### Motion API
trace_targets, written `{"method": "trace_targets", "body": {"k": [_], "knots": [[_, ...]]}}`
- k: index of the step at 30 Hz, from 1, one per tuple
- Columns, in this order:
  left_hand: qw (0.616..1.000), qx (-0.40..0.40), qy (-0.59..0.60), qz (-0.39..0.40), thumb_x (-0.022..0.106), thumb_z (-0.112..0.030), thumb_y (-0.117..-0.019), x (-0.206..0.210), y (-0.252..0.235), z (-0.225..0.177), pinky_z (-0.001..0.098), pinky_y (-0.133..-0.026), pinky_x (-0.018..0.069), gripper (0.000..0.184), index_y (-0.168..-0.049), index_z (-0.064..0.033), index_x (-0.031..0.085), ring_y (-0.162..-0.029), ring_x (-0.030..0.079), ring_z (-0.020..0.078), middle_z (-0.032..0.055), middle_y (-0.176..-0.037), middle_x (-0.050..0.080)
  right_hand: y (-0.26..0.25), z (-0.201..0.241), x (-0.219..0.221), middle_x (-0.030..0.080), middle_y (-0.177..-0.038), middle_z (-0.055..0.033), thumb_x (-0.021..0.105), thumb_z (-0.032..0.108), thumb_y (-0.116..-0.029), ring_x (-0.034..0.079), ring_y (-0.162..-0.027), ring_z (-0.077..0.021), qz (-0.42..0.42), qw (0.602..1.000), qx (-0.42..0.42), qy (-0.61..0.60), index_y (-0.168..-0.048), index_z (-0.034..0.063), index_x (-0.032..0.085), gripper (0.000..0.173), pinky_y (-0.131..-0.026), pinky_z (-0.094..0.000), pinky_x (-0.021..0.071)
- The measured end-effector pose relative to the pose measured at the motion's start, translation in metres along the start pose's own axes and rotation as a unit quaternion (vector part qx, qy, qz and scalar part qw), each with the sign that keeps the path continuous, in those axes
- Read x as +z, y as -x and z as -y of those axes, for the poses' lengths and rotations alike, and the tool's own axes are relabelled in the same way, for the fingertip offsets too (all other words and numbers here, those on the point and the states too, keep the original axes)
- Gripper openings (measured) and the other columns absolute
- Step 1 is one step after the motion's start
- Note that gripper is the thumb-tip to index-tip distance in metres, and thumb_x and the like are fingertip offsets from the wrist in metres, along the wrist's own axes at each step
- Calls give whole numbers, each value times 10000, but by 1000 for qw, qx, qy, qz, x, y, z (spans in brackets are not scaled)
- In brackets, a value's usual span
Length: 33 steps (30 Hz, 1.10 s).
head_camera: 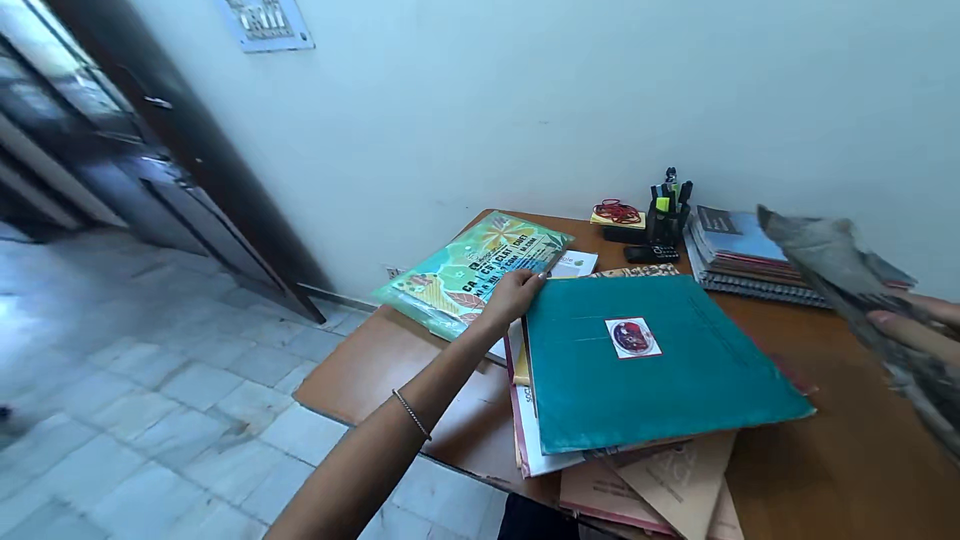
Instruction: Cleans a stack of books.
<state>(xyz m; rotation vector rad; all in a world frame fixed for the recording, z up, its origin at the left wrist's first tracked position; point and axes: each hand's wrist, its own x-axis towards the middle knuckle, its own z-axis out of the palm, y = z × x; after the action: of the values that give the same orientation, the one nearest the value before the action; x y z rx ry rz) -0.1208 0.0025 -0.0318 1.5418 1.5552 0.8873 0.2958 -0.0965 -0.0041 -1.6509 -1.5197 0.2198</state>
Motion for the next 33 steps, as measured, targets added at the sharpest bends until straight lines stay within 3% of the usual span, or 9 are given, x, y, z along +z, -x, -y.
{"method": "trace_targets", "body": {"k": [4, 7, 13, 16, 19, 21, 24, 30, 33], "knots": [[996, -44, 22, 72, 344, -351, -1127, -16, 3, -8, 417, -827, 524, 478, -1310, 20, 583, -932, 622, 244, 208, -1136, 629, -27, 28, 53, 614, -1268, -331, 684, 102, -983, 573, -1188, -509, 77, 995, -23, 54, -1237, -34, 706, 289, -966, -704, 424], [987, -81, 107, 87, 191, -456, -1123, -21, 4, 0, 356, -840, 524, 613, -1403, -16, 514, -937, 641, 181, 150, -1141, 642, -40, 51, 107, 582, -1311, -332, 675, 130, -988, 590, -1158, -517, 130, 985, -8, 115, -1220, 0, 729, 272, -927, -702, 454], [969, -108, 211, 74, 90, -476, -1113, -24, 10, 9, 324, -747, 546, 654, -1417, -29, 457, -827, 664, 158, 112, -1038, 661, -5, 146, 174, 518, -1429, -267, 589, 169, -1009, 661, -1054, -448, 248, 957, -43, 145, -1307, 46, 688, 337, -882, -605, 542], [963, -111, 241, 56, 74, -533, -1092, -24, 13, 11, 331, -756, 537, 691, -1442, -57, 431, -870, 638, 166, 105, -1075, 633, 36, 195, 184, 491, -1472, -228, 520, 166, -1040, 627, -1178, -387, 358, 917, -115, 131, -1379, 29, 620, 379, -963, -522, 531], [967, -89, 238, 33, 87, -584, -1072, -24, 16, 18, 340, -749, 545, 700, -1313, -102, 532, -874, 650, 147, 59, -1005, 654, 56, 207, 180, 479, -1500, -214, 448, 157, -1065, 601, -1235, -374, 406, 883, -177, 157, -1449, 14, 547, 421, -951, -490, 526], [967, -85, 234, 49, 48, -581, -1070, -25, 14, 22, 361, -810, 528, 742, -1432, -87, 467, -948, 639, 168, 93, -1107, 651, 50, 193, 172, 498, -1496, -201, 453, 156, -1062, 610, -1227, -372, 389, 892, -163, 160, -1440, 45, 575, 413, -957, -508, 525], [966, -105, 230, 58, 24, -568, -1070, -24, 10, 16, 299, -713, 550, 736, -1482, -59, 359, -813, 672, 149, 115, -1042, 659, 24, 148, 154, 553, -1429, -201, 514, 167, -1046, 651, -1144, -390, 302, 927, -109, 192, -1384, 90, 646, 371, -901, -551, 545], [963, -97, 238, 85, 66, -546, -1085, -27, 8, 21, 299, -771, 569, 703, -1457, -50, 398, -881, 700, 149, 102, -1072, 677, -18, 43, 96, 554, -1379, -322, 577, 147, -1040, 629, -1101, -523, 150, 959, 37, 237, -1281, -9, 693, 310, -899, -677, 487], [966, -91, 221, 99, 61, -545, -1083, -28, 4, 23, 319, -784, 566, 720, -1451, -46, 426, -898, 696, 166, 115, -1088, 675, 11, 46, 97, 573, -1333, -333, 604, 92, -1007, 651, -1051, -519, 90, 971, -8, 221, -1264, -20, 701, 297, -844, -660, 523]]}}
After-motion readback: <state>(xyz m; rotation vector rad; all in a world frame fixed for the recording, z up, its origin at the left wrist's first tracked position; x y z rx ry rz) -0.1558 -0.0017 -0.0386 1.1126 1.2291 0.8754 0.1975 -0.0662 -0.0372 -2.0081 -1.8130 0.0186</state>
